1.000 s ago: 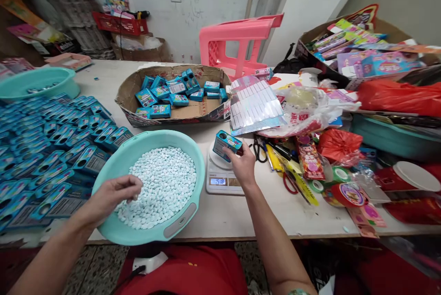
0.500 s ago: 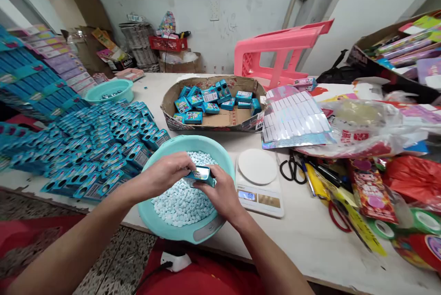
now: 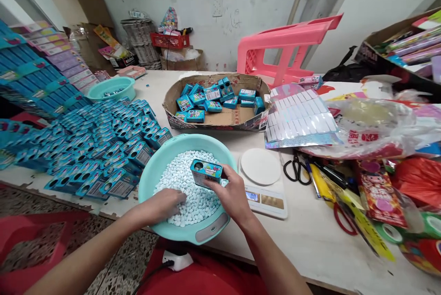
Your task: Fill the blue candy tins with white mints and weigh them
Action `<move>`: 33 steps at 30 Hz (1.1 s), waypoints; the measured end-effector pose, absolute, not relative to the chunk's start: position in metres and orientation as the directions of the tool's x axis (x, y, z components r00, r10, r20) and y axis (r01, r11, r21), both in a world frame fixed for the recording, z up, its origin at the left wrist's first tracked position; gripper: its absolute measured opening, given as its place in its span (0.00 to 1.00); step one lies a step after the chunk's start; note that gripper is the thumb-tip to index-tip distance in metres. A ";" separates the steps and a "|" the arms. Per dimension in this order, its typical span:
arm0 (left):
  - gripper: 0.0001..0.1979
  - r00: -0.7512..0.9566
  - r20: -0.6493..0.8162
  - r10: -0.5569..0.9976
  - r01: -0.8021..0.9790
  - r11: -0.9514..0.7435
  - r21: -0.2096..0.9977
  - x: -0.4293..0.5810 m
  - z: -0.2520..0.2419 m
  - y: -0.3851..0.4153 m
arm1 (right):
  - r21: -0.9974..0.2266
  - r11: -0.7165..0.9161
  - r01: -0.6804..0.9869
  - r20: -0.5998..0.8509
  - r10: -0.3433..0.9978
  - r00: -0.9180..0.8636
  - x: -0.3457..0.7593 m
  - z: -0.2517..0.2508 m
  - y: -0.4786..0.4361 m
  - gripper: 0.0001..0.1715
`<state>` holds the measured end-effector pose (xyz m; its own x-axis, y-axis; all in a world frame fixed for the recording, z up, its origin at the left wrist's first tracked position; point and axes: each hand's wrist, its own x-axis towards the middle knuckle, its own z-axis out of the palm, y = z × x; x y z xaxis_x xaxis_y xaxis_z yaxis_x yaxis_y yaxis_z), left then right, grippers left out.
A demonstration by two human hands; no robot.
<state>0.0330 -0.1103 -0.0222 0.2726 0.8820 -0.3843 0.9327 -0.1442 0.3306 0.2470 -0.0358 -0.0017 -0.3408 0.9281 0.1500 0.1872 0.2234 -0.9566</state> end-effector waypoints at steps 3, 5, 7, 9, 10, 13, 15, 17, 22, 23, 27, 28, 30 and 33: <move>0.06 0.176 -0.300 0.938 0.896 -0.026 0.443 0.020 0.000 -0.108 | -0.944 0.248 0.217 0.158 0.919 -0.362 0.243 -0.004 -0.037 0.17; 0.06 0.095 -0.184 0.978 0.835 0.022 0.550 0.012 0.020 -0.105 | -0.918 0.300 0.258 0.183 0.900 -0.396 0.241 -0.004 -0.038 0.16; 0.06 0.060 -0.064 0.996 0.782 -0.007 0.623 0.010 0.037 -0.102 | -0.889 0.350 0.295 0.198 0.875 -0.442 0.237 -0.005 -0.038 0.15; 0.07 0.077 0.031 0.997 0.781 -0.080 0.620 0.015 0.049 -0.099 | -0.867 0.387 0.314 0.203 0.849 -0.487 0.232 -0.006 -0.040 0.15; 0.07 0.105 0.065 0.992 0.795 -0.123 0.594 0.018 0.052 -0.096 | -0.860 0.401 0.315 0.204 0.838 -0.506 0.230 -0.006 -0.041 0.15; 0.09 0.202 0.093 0.975 0.829 -0.220 0.514 0.027 0.052 -0.090 | -0.856 0.418 0.305 0.205 0.816 -0.540 0.225 -0.007 -0.044 0.15; 0.10 0.213 0.099 0.972 0.818 -0.233 0.526 0.028 0.049 -0.088 | -0.862 0.410 0.297 0.204 0.817 -0.539 0.224 -0.006 -0.045 0.16; 0.10 0.169 0.126 0.978 0.778 -0.210 0.591 0.023 0.048 -0.088 | -0.872 0.392 0.294 0.193 0.826 -0.529 0.226 -0.004 -0.044 0.17; 0.13 0.052 0.093 0.994 0.754 -0.100 0.649 0.006 0.043 -0.098 | -0.927 0.297 0.230 0.148 0.851 -0.504 0.228 -0.003 -0.040 0.16; 0.18 0.064 0.103 0.993 0.765 -0.115 0.633 0.007 0.042 -0.101 | -0.935 0.287 0.207 0.153 0.855 -0.495 0.226 -0.003 -0.041 0.16; 0.22 0.187 0.144 0.972 0.752 -0.236 0.616 0.019 0.042 -0.110 | -0.935 0.328 0.132 0.205 0.806 -0.556 0.213 -0.002 -0.045 0.17; 0.19 0.188 0.139 0.972 0.753 -0.233 0.615 0.021 0.044 -0.112 | -0.941 0.324 0.102 0.207 0.786 -0.582 0.211 0.001 -0.043 0.17; 0.17 0.078 0.168 0.983 0.785 -0.164 0.597 0.016 0.049 -0.113 | -0.956 0.292 0.041 0.212 0.778 -0.591 0.208 0.008 -0.032 0.20; 0.19 -0.261 0.333 0.906 0.853 0.055 0.519 -0.013 0.053 -0.110 | -0.942 0.334 0.017 0.291 0.844 -0.451 0.212 0.017 0.007 0.23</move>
<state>-0.0127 -0.1096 0.0533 -0.2609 0.9063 0.3326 0.8527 0.0548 0.5195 0.2119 0.0072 0.0172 -0.4512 0.8437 0.2907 0.0172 0.3339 -0.9424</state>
